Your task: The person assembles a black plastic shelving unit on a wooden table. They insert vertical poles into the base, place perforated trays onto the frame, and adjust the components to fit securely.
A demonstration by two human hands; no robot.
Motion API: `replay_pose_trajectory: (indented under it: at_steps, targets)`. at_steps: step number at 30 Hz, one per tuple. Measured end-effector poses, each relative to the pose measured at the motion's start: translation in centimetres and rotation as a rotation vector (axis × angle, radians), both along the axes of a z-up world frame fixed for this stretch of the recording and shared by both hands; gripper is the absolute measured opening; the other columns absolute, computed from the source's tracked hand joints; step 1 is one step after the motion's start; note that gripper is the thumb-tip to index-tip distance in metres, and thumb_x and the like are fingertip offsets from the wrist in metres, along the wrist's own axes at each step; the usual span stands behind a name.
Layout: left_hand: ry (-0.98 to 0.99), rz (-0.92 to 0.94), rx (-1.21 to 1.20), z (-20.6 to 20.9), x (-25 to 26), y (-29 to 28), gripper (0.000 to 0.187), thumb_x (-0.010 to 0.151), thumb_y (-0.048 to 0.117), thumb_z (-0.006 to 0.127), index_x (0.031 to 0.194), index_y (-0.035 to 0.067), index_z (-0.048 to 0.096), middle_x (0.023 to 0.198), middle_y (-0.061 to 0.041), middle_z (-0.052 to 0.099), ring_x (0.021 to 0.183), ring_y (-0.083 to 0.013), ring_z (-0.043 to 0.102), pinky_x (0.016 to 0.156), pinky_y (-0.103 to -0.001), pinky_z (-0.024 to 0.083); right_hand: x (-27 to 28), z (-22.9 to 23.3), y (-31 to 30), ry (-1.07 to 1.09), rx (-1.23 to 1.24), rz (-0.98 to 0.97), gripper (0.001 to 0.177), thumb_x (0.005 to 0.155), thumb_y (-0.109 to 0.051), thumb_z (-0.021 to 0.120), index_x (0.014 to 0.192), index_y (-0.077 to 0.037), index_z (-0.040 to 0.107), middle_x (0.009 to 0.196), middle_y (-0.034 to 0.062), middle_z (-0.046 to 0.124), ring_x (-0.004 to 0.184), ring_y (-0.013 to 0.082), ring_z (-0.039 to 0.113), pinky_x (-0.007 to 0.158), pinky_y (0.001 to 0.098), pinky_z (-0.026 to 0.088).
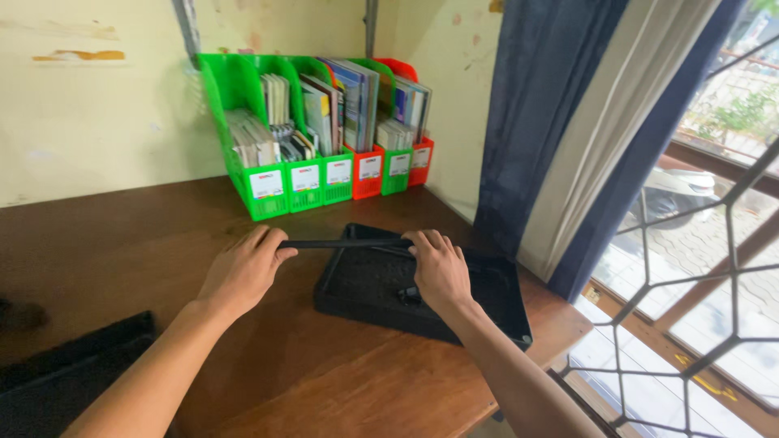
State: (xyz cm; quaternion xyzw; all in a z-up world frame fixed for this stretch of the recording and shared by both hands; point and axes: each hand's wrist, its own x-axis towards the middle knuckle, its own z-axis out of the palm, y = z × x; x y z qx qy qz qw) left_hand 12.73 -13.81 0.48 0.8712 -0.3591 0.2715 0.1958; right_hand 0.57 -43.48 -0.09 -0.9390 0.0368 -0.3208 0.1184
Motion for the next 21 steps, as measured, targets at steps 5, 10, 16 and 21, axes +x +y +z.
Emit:
replay_pose_trajectory:
  at_steps: [5,10,16,21]
  targets:
    - [0.026,-0.012,-0.158,-0.4,-2.5,8.5,0.023,0.098,0.030,0.061,0.109,0.010,0.060,0.106,-0.011,0.068,0.093,-0.0401,0.067,0.071,-0.049,0.055,1.7,-0.1,6.4,-0.051,0.065,0.169,0.026,0.094,-0.009,0.060,0.119,-0.016,0.066,0.115,0.0089,0.067,0.112,0.0326,0.062,0.089,0.0474,0.048]
    - [0.125,0.126,-0.254,-0.4,-4.0,16.0,0.029,0.092,0.033,0.068,0.111,0.011,0.064,0.098,-0.012,0.074,0.084,-0.0336,0.070,0.067,-0.044,0.054,3.3,0.0,12.1,-0.082,0.091,0.336,0.024,0.094,-0.011,0.061,0.117,-0.014,0.064,0.112,0.0088,0.069,0.106,0.0343,0.065,0.085,0.0474,0.050]
    - [0.374,0.195,-0.490,-0.3,-6.1,23.0,0.033,0.090,0.034,0.070,0.101,0.003,0.064,0.073,-0.008,0.074,0.056,-0.0179,0.060,0.055,-0.034,0.050,4.4,0.8,17.1,-0.032,0.117,0.463,0.013,0.097,-0.016,0.061,0.109,-0.011,0.062,0.106,0.0098,0.071,0.099,0.0362,0.067,0.081,0.0484,0.050]
    - [0.460,0.450,-0.458,-0.7,-7.0,27.7,0.057,0.099,0.051,0.057,0.075,0.001,0.070,0.056,-0.012,0.065,0.052,-0.0199,0.063,0.056,-0.035,0.049,4.5,1.1,20.5,-0.096,0.128,0.617,0.013,0.101,-0.020,0.059,0.103,-0.008,0.062,0.101,0.0172,0.071,0.091,0.0429,0.066,0.074,0.0516,0.052]
